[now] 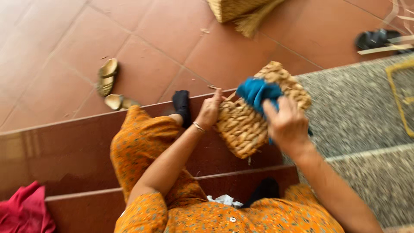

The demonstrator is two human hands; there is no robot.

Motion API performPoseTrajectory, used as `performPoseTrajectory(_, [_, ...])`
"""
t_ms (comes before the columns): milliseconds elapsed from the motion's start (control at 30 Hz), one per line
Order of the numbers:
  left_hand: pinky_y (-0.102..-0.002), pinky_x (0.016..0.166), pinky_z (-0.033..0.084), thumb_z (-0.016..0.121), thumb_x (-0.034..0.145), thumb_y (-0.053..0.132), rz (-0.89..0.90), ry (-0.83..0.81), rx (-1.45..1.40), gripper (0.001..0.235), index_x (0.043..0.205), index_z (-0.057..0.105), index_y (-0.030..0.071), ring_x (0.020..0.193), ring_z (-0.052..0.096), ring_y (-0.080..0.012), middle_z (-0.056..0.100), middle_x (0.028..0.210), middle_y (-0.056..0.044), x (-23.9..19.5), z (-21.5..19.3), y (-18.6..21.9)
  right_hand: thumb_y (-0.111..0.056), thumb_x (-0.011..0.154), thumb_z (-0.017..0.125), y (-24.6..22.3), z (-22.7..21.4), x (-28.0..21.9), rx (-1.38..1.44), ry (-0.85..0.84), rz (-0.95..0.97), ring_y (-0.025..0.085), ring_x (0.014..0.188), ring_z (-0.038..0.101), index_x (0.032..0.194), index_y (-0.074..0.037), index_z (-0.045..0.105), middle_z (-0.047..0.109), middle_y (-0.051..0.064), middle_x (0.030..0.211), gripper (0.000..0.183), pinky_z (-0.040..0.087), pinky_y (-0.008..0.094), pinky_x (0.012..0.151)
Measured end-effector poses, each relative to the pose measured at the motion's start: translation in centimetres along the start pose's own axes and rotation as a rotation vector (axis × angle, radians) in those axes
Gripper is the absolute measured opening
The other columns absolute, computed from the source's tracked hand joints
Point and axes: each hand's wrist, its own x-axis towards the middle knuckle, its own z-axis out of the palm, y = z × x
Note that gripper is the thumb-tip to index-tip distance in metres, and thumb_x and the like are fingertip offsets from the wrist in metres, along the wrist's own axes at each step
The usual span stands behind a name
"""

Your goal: The person wipes a woven basket with a blue cloth, rotating it to clean all sides. They briefly use scissors to trim a loose strand, then continue wiping the basket's exterior and interior surfaces.

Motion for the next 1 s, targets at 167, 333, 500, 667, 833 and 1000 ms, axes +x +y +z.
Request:
performPoseTrajectory(167, [-0.037, 0.07, 0.051, 0.036, 0.109, 0.063, -0.203, -0.033, -0.258, 0.08, 0.095, 0.077, -0.005, 0.072, 0.059, -0.0175, 0.068, 0.081, -0.011, 2.3, 0.3, -2.1, -0.009, 0.08, 0.062, -7.4, -1.0, -2.2, 0.213, -0.06, -0.273, 0.032, 0.082, 0.064, 0.115, -0.011, 0.068, 0.063, 0.016, 0.097, 0.036, 0.055, 0.042, 0.061])
performPoseTrajectory(333, [-0.038, 0.095, 0.051, 0.043, 0.107, 0.062, -0.008, 0.109, 0.112, 0.073, 0.112, 0.074, -0.003, 0.1, 0.063, -0.0187, 0.072, 0.102, -0.013, 3.5, 2.1, -3.3, -0.014, 0.093, 0.067, -0.8, 3.6, -4.5, -0.099, -0.048, -0.121, 0.031, 0.087, 0.065, 0.118, -0.029, 0.074, 0.068, 0.009, 0.106, 0.03, 0.055, 0.043, 0.065])
performPoseTrajectory(500, [-0.037, 0.084, 0.058, 0.043, 0.103, 0.064, 0.048, 0.036, 0.146, 0.072, 0.114, 0.076, 0.001, 0.09, 0.07, -0.0196, 0.076, 0.092, -0.015, 3.1, 2.7, -3.1, -0.041, 0.105, 0.069, 11.5, 9.2, -4.5, -0.194, -0.059, 0.113, 0.026, 0.087, 0.061, 0.128, -0.022, 0.066, 0.058, 0.011, 0.101, 0.031, 0.052, 0.037, 0.079])
performPoseTrajectory(667, [-0.046, 0.074, 0.057, 0.046, 0.115, 0.062, -0.074, 0.034, 0.206, 0.078, 0.098, 0.074, -0.009, 0.076, 0.066, -0.029, 0.066, 0.079, -0.025, 3.4, 2.4, -2.3, -0.037, 0.091, 0.075, 12.8, 11.1, -4.9, 0.075, 0.079, 0.043, 0.04, 0.104, 0.064, 0.139, -0.014, 0.066, 0.058, 0.026, 0.125, 0.053, 0.055, 0.045, 0.096])
performPoseTrajectory(833, [-0.037, 0.089, 0.058, 0.043, 0.103, 0.064, 0.005, 0.044, 0.214, 0.073, 0.114, 0.075, 0.0, 0.098, 0.073, -0.0244, 0.076, 0.098, -0.018, 3.5, 2.5, -2.9, -0.027, 0.096, 0.073, 8.1, 7.6, -5.0, -0.015, -0.016, 0.026, 0.036, 0.103, 0.062, 0.144, -0.015, 0.065, 0.06, 0.021, 0.126, 0.05, 0.052, 0.043, 0.099])
performPoseTrajectory(1000, [-0.036, 0.094, 0.055, 0.044, 0.106, 0.065, 0.031, 0.123, 0.137, 0.076, 0.109, 0.077, -0.003, 0.104, 0.069, -0.023, 0.076, 0.107, -0.021, 4.5, 1.9, -3.2, -0.017, 0.06, 0.074, -1.1, 5.1, -5.6, 0.171, -0.068, -0.273, 0.04, 0.1, 0.065, 0.127, -0.016, 0.071, 0.065, 0.022, 0.121, 0.067, 0.057, 0.053, 0.096])
